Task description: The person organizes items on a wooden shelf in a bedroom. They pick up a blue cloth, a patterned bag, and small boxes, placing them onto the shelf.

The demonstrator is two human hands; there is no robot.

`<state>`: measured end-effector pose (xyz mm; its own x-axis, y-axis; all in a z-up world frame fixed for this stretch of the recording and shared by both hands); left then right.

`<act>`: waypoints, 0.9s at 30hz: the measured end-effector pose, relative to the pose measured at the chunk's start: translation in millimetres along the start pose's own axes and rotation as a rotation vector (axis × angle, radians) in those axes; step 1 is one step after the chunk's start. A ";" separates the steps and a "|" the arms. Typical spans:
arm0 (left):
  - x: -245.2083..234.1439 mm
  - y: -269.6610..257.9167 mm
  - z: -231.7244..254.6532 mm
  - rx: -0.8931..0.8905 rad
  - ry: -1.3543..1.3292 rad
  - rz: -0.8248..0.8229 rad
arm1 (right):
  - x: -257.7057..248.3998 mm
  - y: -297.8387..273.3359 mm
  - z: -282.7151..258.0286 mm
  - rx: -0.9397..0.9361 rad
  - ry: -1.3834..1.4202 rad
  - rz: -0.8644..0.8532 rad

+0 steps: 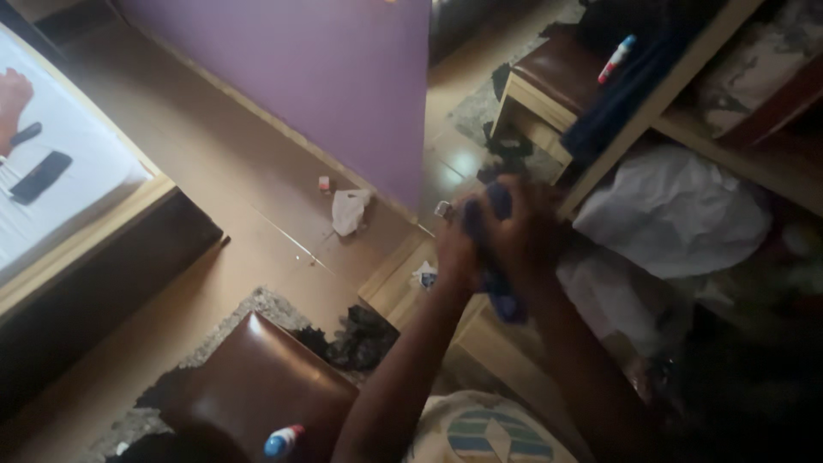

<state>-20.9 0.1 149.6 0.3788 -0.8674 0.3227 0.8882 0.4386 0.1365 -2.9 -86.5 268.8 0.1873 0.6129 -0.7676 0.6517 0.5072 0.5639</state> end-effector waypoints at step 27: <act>20.5 11.0 -76.0 -0.316 -1.059 0.235 | 133.6 -78.3 180.9 0.410 1.142 -0.108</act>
<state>16.4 -30.7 86.5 0.2673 -0.0694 0.9611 0.9069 0.3553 -0.2266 104.1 -153.9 67.0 -0.5019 0.8646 0.0215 0.8466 0.4860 0.2169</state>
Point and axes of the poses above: each hand's wrist, its own y-axis towards the middle knuckle, its own x-axis out of the palm, z = x × y, the point moved 4 cm from there along y, towards the middle knuckle, and after that the axes turned 7 degrees about -z, right-handed, at the moved point
